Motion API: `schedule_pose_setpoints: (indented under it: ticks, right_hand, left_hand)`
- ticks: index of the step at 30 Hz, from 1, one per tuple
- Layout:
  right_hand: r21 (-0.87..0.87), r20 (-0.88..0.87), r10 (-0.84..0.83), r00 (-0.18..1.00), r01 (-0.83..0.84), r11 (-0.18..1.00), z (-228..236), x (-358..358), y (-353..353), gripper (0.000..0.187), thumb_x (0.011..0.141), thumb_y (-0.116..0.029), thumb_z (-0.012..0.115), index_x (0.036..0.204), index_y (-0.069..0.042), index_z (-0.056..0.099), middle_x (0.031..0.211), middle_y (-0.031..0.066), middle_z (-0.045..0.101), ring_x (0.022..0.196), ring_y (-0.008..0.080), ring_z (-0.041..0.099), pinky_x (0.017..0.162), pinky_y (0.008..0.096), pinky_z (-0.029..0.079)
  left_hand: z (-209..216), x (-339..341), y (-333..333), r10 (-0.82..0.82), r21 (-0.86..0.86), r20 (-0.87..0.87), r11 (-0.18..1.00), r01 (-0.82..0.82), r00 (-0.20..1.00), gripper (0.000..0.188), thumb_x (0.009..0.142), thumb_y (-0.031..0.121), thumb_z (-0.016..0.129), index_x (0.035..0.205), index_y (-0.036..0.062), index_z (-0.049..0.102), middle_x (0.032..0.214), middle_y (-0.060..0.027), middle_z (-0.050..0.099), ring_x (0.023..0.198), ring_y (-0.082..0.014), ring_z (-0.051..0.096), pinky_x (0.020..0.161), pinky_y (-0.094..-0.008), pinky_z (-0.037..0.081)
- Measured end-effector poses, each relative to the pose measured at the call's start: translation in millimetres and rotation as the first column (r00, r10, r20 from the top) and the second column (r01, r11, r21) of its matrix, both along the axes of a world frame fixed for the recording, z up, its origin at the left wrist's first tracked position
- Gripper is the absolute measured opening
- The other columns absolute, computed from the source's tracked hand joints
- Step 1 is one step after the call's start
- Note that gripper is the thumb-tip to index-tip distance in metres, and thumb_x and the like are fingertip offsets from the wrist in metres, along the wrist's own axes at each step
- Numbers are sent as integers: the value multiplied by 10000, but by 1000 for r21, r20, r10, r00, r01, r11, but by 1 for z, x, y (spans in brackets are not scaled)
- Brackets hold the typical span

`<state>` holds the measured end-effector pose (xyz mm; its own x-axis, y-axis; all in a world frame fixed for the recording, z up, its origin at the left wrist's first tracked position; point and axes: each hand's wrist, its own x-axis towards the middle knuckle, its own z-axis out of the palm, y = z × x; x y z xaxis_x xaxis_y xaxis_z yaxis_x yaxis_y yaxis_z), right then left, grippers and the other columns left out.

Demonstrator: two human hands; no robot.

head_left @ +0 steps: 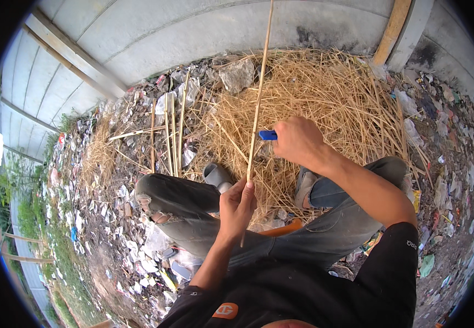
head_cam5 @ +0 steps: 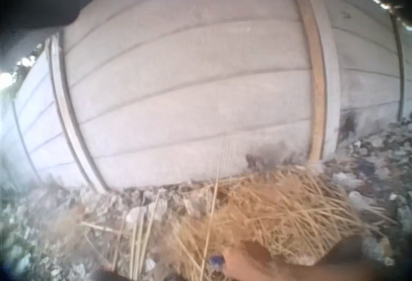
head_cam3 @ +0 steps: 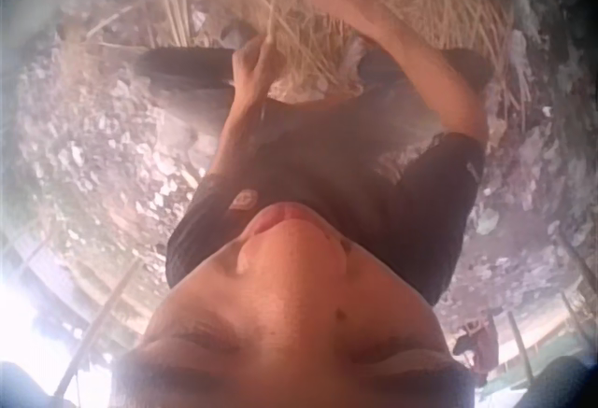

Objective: The person sits on a pile of straw and debris, using a blue utility knife to strip bark and sharpen a long wooden stick. They repeatedly rotate the stick and scrape the blade along its length to smooth the surface and create a pointed tip.

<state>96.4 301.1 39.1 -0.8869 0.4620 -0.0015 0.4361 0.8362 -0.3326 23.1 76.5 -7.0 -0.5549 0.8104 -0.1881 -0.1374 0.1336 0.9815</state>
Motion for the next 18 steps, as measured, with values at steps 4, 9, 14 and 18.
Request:
schedule_pose_setpoints:
  ticks: [4,9,14,18]
  right_hand:
    - [64,-63,91,994,-87,994,-13,5,-29,151,773,-106,637,742,29,698,646,209,667,624,344,708,593,443,582]
    - [52,7,84,996,-84,995,-15,3,-28,198,847,-148,598,759,-3,700,680,185,685,657,337,725,555,431,584]
    - [164,-87,55,995,-40,986,-29,-7,-9,198,838,-132,588,688,-30,666,645,165,671,607,308,711,524,420,570]
    - [197,-141,41,989,-13,980,-31,-16,0,153,791,-109,615,668,-25,650,614,171,655,561,308,691,526,422,560]
  left_hand:
    - [1,-2,11,67,28,-155,998,-64,986,479,1052,175,550,1461,-54,450,688,39,534,595,-32,493,531,-202,403]
    - [9,3,18,113,8,-298,993,-116,948,482,1021,153,603,1443,-47,483,685,35,526,597,-25,481,529,-215,412]
    - [11,-2,23,68,-49,-516,993,-109,854,455,999,120,618,1412,-44,523,655,45,470,579,-19,423,497,-225,363]
    - [19,-9,29,41,-93,-582,989,-117,812,444,992,100,618,1398,-57,529,656,48,435,587,-19,399,493,-224,341]
